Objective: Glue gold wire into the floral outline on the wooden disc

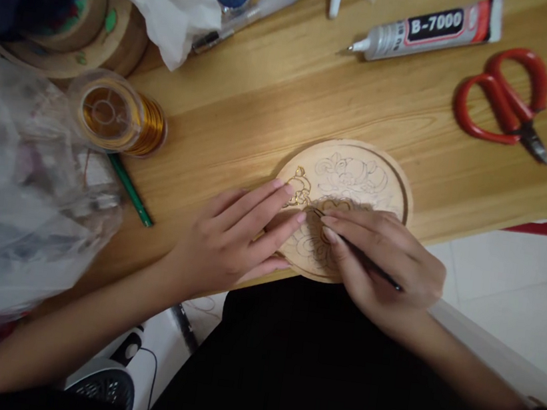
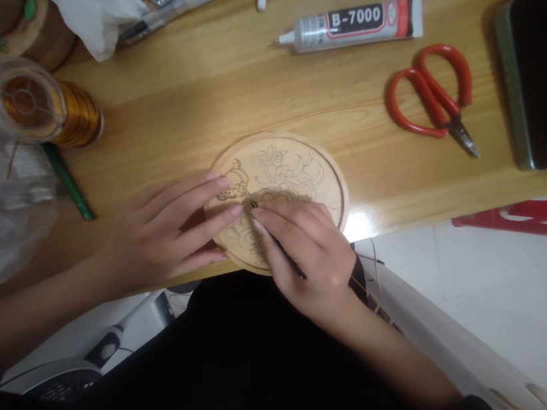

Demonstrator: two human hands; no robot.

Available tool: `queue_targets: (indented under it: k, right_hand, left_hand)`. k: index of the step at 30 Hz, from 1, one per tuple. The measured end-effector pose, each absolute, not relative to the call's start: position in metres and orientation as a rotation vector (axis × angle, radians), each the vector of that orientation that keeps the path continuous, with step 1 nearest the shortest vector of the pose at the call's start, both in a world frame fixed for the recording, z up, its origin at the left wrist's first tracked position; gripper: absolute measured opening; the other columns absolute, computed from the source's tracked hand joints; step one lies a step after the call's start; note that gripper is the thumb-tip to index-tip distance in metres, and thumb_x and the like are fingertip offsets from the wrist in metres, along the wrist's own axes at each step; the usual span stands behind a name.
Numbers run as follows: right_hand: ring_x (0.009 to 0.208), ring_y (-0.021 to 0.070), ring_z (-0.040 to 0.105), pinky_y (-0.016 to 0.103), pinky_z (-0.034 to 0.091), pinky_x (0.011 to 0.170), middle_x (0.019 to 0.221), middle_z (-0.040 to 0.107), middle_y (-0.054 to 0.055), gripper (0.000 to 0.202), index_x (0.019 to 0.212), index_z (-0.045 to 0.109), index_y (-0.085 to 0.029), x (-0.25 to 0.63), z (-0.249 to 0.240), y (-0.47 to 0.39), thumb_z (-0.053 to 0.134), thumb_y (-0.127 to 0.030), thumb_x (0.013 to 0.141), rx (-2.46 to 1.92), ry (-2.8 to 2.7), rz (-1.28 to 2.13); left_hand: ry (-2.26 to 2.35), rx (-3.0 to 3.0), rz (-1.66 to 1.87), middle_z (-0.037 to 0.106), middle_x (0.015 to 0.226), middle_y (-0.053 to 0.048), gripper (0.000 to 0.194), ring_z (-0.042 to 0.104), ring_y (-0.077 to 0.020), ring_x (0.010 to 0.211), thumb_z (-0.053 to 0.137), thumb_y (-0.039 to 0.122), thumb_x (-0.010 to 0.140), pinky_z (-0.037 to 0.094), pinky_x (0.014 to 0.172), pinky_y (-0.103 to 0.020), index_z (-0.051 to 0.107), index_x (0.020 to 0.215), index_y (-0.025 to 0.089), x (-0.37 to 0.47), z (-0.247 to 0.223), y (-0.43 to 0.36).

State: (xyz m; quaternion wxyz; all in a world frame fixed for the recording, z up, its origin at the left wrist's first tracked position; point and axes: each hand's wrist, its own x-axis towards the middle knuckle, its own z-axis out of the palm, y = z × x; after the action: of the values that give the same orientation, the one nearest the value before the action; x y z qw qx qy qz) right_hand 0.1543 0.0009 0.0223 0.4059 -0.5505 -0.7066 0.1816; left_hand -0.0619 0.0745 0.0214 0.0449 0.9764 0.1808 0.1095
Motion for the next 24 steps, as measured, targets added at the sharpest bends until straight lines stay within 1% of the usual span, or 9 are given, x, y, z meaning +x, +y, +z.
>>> queue_targets:
  k: [3,5,11,14,18,24]
  right_hand:
    - [0.094,0.0208,0.074,0.036,0.062,0.079,0.098,0.076,0.012,0.030,0.106,0.069,-0.015,0.154,0.023,0.002,0.068,0.000,0.081,-1.392,-1.783,0.455]
    - [0.093,0.0207,0.074,0.036,0.062,0.079,0.097,0.076,0.012,0.029,0.105,0.069,-0.015,0.154,0.024,0.002,0.068,-0.001,0.081,-1.396,-1.783,0.460]
    - [0.092,0.0200,0.074,0.037,0.062,0.080,0.098,0.076,0.008,0.029,0.106,0.069,-0.020,0.152,0.029,0.000,0.069,-0.004,0.082,-1.482,-1.744,0.455]
    - [0.090,0.0196,0.074,0.036,0.062,0.080,0.096,0.076,0.007,0.028,0.105,0.070,-0.020,0.151,0.030,0.000,0.070,-0.005,0.082,-1.524,-1.750,0.431]
    - [0.090,0.0193,0.074,0.035,0.063,0.081,0.094,0.077,0.007,0.025,0.101,0.070,-0.020,0.148,0.030,0.000,0.069,-0.005,0.082,-1.556,-1.768,0.392]
    - [0.089,0.0193,0.075,0.034,0.063,0.081,0.097,0.077,0.007,0.025,0.101,0.071,-0.021,0.142,0.029,-0.004,0.070,-0.005,0.082,-1.609,-1.720,0.352]
  left_hand:
    - [0.552,2.993,0.312,0.060,0.138,-0.019,0.051,0.058,-0.0300,0.130,0.057,0.049,0.096,0.053,0.096,-0.040,0.056,0.134,0.015,-0.062,0.022,0.075]
    - [0.560,2.998,0.305,0.061,0.138,-0.019,0.052,0.059,-0.0298,0.129,0.056,0.050,0.096,0.053,0.095,-0.040,0.057,0.133,0.014,-0.061,0.021,0.075]
    - [0.560,2.993,0.328,0.061,0.138,-0.019,0.052,0.059,-0.0300,0.128,0.054,0.050,0.097,0.053,0.095,-0.041,0.058,0.132,0.012,-0.060,0.021,0.074]
    - [0.559,2.960,0.351,0.060,0.139,-0.019,0.054,0.058,-0.0306,0.129,0.055,0.051,0.096,0.052,0.096,-0.041,0.058,0.133,0.011,-0.061,0.019,0.074]
    - [0.591,2.898,0.331,0.056,0.144,-0.017,0.053,0.055,-0.0306,0.132,0.056,0.050,0.096,0.050,0.098,-0.042,0.057,0.134,0.014,-0.062,0.017,0.074]
    - [0.611,2.867,0.365,0.057,0.143,-0.018,0.053,0.055,-0.0314,0.131,0.054,0.052,0.096,0.049,0.097,-0.044,0.060,0.131,0.013,-0.061,0.017,0.072]
